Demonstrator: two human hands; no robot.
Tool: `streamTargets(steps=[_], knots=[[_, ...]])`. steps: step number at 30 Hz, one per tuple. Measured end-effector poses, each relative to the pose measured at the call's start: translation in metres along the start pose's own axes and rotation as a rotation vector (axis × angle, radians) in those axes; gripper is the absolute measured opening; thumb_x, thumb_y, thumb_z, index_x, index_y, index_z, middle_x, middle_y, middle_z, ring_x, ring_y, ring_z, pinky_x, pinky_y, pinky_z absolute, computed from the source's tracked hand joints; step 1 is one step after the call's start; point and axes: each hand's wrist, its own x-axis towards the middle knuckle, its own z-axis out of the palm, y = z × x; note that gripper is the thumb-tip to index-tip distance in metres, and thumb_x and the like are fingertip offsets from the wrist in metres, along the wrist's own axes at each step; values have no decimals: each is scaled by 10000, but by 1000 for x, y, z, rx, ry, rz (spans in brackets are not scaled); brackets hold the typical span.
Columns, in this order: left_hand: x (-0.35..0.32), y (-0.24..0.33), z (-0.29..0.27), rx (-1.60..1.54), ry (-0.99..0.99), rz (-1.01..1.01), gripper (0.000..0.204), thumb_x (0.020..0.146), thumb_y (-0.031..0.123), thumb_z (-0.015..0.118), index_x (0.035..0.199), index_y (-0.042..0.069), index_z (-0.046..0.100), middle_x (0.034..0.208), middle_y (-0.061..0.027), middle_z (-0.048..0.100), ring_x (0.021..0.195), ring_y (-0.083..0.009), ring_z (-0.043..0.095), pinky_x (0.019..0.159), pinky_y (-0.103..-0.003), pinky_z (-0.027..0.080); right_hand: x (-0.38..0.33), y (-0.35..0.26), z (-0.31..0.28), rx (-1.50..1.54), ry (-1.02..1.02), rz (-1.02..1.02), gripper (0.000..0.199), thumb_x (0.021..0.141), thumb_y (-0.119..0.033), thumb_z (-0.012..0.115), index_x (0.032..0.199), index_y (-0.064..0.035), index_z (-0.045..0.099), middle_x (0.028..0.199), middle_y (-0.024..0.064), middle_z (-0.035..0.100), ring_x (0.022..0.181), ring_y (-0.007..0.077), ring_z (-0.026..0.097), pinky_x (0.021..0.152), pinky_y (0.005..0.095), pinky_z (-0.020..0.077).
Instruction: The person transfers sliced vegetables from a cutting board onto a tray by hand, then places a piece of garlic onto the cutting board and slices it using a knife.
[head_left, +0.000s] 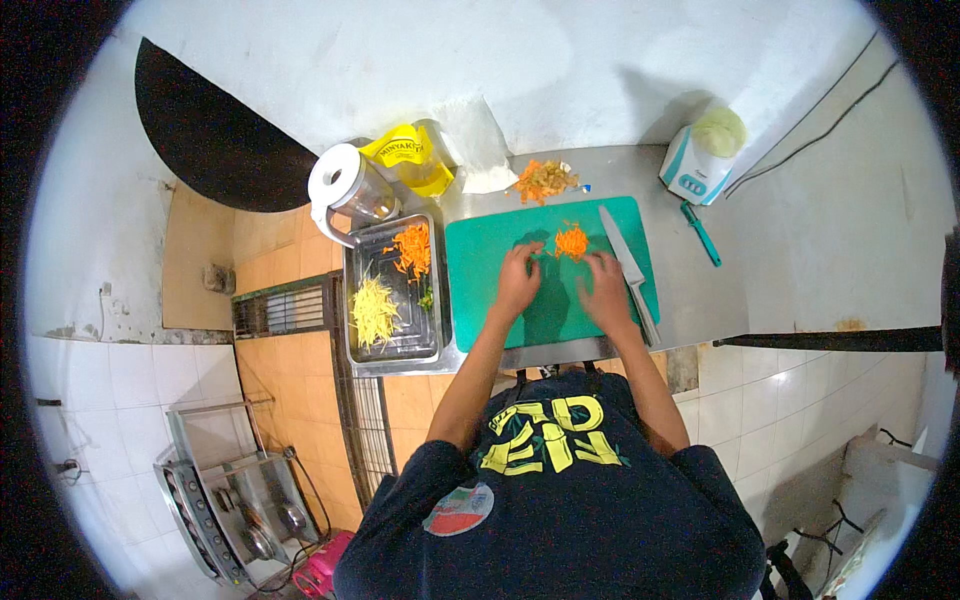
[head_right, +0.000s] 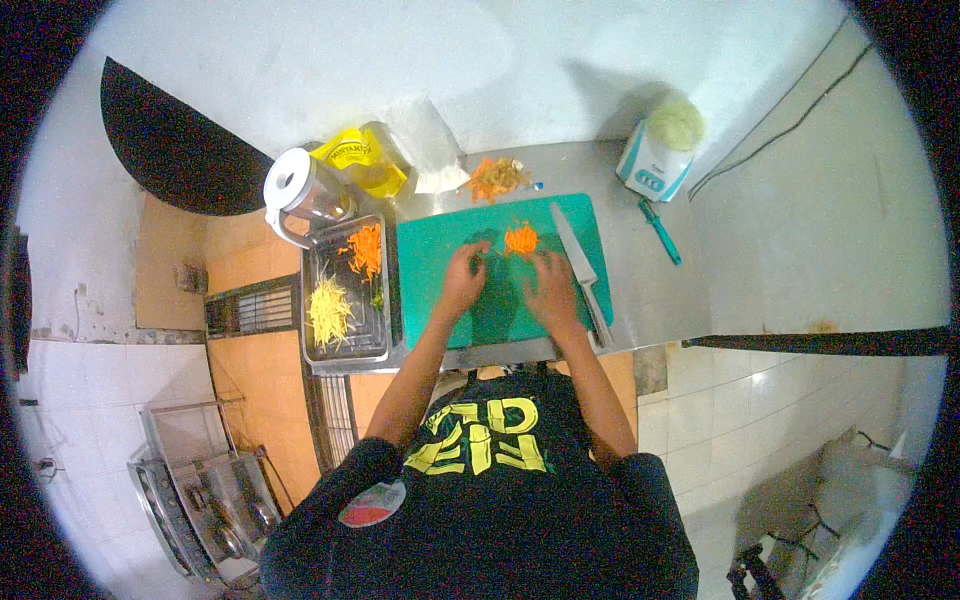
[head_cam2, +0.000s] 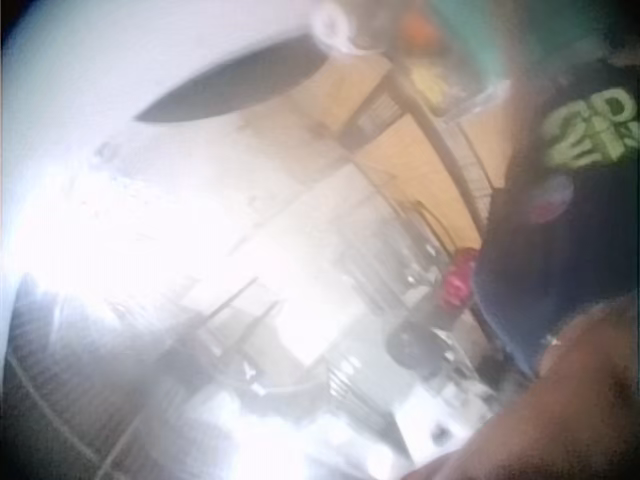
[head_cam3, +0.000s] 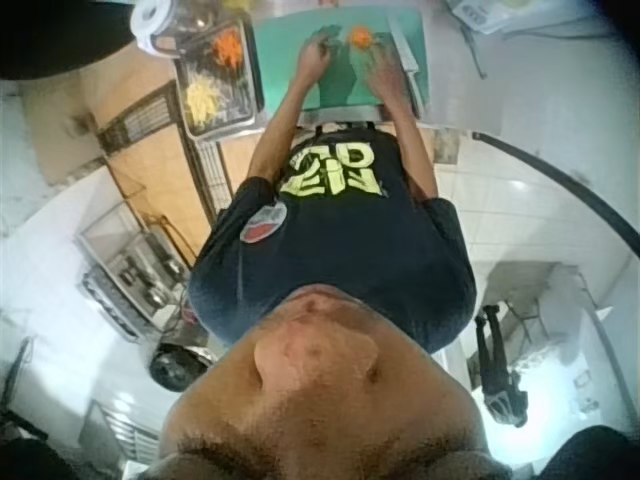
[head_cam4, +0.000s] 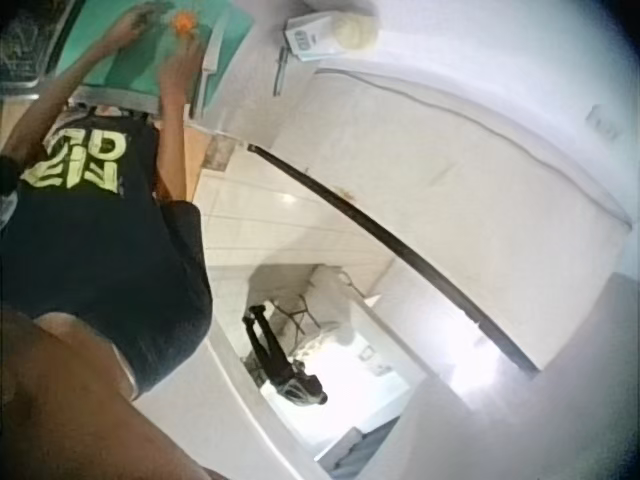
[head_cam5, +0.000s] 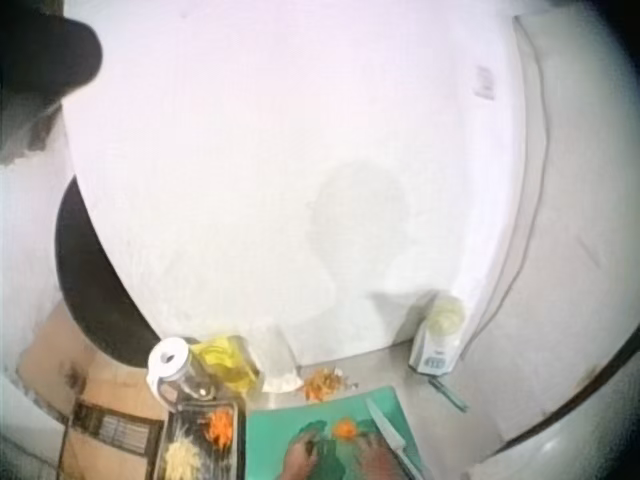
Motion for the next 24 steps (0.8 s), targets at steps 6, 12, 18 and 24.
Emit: streamTargets(steps=[6,12,18,24], knots=[[-50,1,-10,70,153,-13,347,832,-18,623,1174,36,654,1125,-163,649,1059,-362,599,936,-438,477,38,-53,12,-141,340,-171,780,829,-323,754,1486,-81,410,1558,268,290,1443,485,267,1199,565,237],[-74,-5,-13,-19,202,-113,349,826,-33,632,1169,27,647,1090,-169,656,1032,-359,619,909,-444,494,56,-36,47,-47,429,-266,630,857,-233,725,1405,-24,494,1507,241,385,1427,470,310,1186,557,267],[-75,-21,-11,6,245,-110,347,821,-27,638,1164,28,648,1072,-167,657,1003,-335,620,904,-433,493,59,-52,45,13,478,-335,537,855,-174,714,1341,-19,543,1426,208,488,1388,436,387,1152,529,342],[-71,-12,-11,-2,193,-136,330,821,14,658,1148,59,661,1113,-139,681,1048,-335,637,974,-410,479,74,-44,53,37,401,-471,327,834,-164,726,1132,-43,670,1242,138,599,1232,362,517,1071,494,422]])
